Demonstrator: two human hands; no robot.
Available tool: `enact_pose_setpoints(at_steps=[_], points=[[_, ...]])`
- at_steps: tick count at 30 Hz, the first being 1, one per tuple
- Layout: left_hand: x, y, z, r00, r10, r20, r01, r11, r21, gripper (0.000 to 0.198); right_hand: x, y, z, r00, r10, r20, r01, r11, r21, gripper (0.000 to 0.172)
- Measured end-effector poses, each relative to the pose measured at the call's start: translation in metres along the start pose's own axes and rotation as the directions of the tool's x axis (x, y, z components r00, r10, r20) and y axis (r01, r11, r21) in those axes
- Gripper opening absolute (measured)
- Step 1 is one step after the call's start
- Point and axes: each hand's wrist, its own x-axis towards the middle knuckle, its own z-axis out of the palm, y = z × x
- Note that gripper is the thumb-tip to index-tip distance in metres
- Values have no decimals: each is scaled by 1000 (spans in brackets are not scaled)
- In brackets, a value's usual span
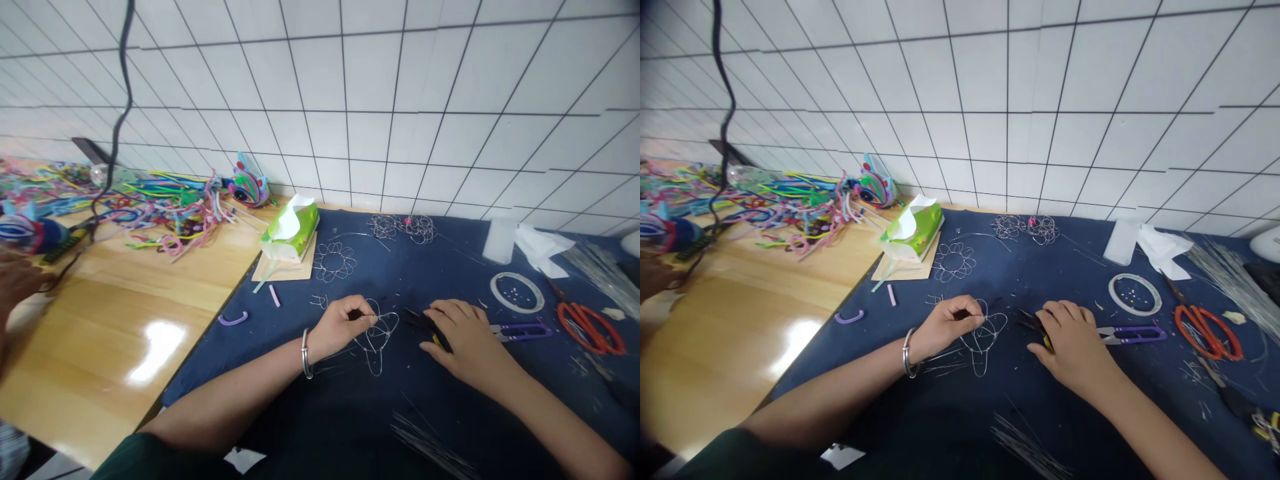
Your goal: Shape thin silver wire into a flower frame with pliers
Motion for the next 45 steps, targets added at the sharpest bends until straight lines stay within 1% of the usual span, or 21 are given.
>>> enact_pose_setpoints(at_steps=[2, 5, 6, 8, 10, 13, 15, 17, 22, 30, 33, 36, 38, 42, 45], points=[[-1, 0, 1, 1000, -30, -6, 31, 1000, 7, 17, 5, -7, -8, 1000, 6, -1, -6, 988, 157, 30], [-2, 1, 3, 999, -53, 0, 53, 999, 10, 18, 17, -22, -19, 998, 64, 8, -62, 925, 376, 23], [-2, 2, 4, 998, -55, 1, 55, 998, 13, 18, 22, -27, -22, 997, 72, 17, -72, 908, 413, 22], [-2, 3, 4, 999, -54, -2, 54, 998, 23, 18, 33, -36, -25, 998, 47, 41, -60, 888, 455, 22], [-3, 4, 4, 999, -48, -11, 48, 999, 25, 18, 43, -41, -25, 999, -3, 43, -18, 878, 479, 22], [-2, 4, 3, 999, -38, -25, 38, 999, 16, 18, 54, -43, -20, 997, -79, 16, 61, 865, 499, 20], [-2, 4, 3, 999, -37, -26, 37, 999, 2, 17, 59, -43, -17, 995, -100, 1, 86, 856, 510, 17], [-1, 5, 3, 999, -39, -20, 39, 999, -15, 16, 62, -43, -16, 995, -97, 2, 81, 844, 530, 16], [-1, 3, 6, 999, -48, -20, 47, 998, -48, 15, 63, -42, -20, 996, -52, 71, 0, 802, 598, 17], [-3, 1, 11, 997, -68, -44, 61, 988, -139, 16, 61, -43, -20, 978, 88, 191, -195, 723, 662, 16], [-4, 2, 13, 995, -76, -57, 66, 986, -152, 16, 60, -44, -18, 976, 102, 191, -207, 705, 678, 17], [-5, 4, 15, 993, -86, -86, 71, 983, -168, 17, 60, -44, -15, 986, 105, 132, -167, 706, 688, 17], [-6, 4, 16, 990, -102, -96, 83, 980, -180, 18, 59, -45, -13, 986, 121, 111, -164, 705, 690, 17], [-6, 4, 17, 987, -126, -96, 106, 977, -187, 18, 58, -48, -13, 971, 168, 171, -240, 678, 695, 17], [-6, 3, 17, 989, -102, -107, 85, 984, -158, 17, 58, -49, -15, 955, 192, 225, -295, 648, 702, 15]])
